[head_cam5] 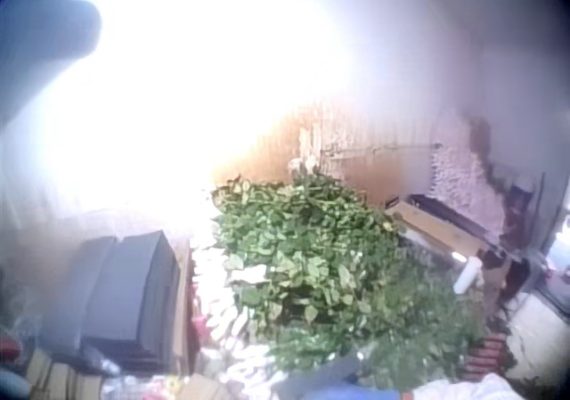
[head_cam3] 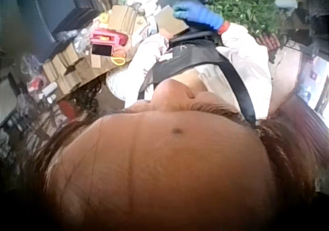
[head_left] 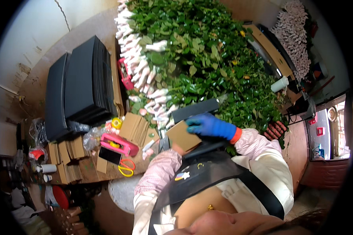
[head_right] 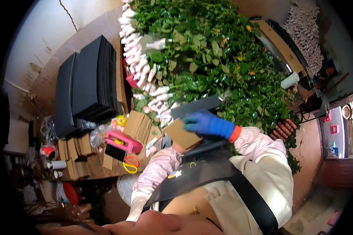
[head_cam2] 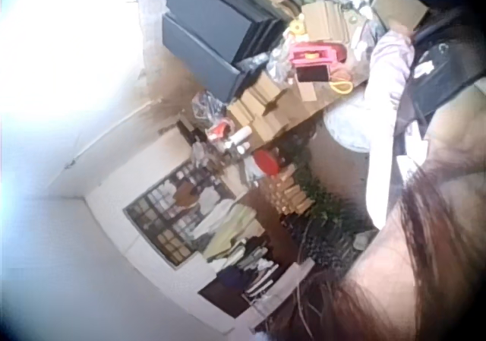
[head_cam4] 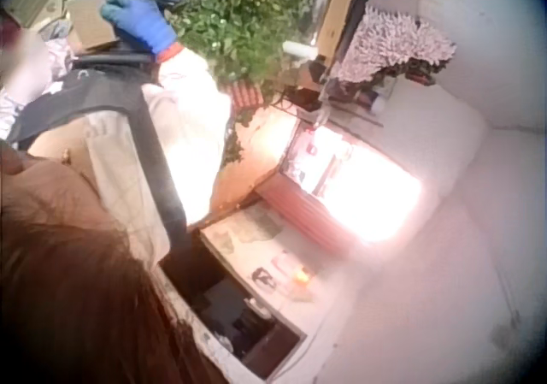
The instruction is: The person arranges white tulips and green leafy branches into a black rectangular tray. They pick up individual tulips and leaves, place them into the tray, and adjust the arrangement by hand.
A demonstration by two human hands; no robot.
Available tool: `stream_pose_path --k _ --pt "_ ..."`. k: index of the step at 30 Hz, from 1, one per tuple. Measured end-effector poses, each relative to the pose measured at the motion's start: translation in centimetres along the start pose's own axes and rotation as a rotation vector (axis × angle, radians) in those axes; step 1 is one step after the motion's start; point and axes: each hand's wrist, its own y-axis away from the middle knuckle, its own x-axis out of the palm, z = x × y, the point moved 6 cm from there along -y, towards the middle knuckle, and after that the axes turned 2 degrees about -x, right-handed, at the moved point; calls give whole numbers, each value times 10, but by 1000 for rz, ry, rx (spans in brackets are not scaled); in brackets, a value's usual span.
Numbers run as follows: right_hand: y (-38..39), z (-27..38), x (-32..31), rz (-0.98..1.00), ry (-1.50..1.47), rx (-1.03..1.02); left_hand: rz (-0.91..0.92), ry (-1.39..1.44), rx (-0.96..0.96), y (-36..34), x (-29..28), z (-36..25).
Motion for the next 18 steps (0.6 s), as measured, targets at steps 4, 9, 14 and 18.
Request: stream_pose_path --k 4,9,14,18 --pt "55 -100 16 59 -414 589 -148 -159 216 -12 -42 -37" --pt "50 -120 35 54 -169 603 -95 -105 163 -3 -51 -23" --pt "46 -122 37 -6 188 512 -338 -100 75 31 -98 -28" --pt "45 -108 31 -51 487 423 -152 -24 65 5 -78 -58"
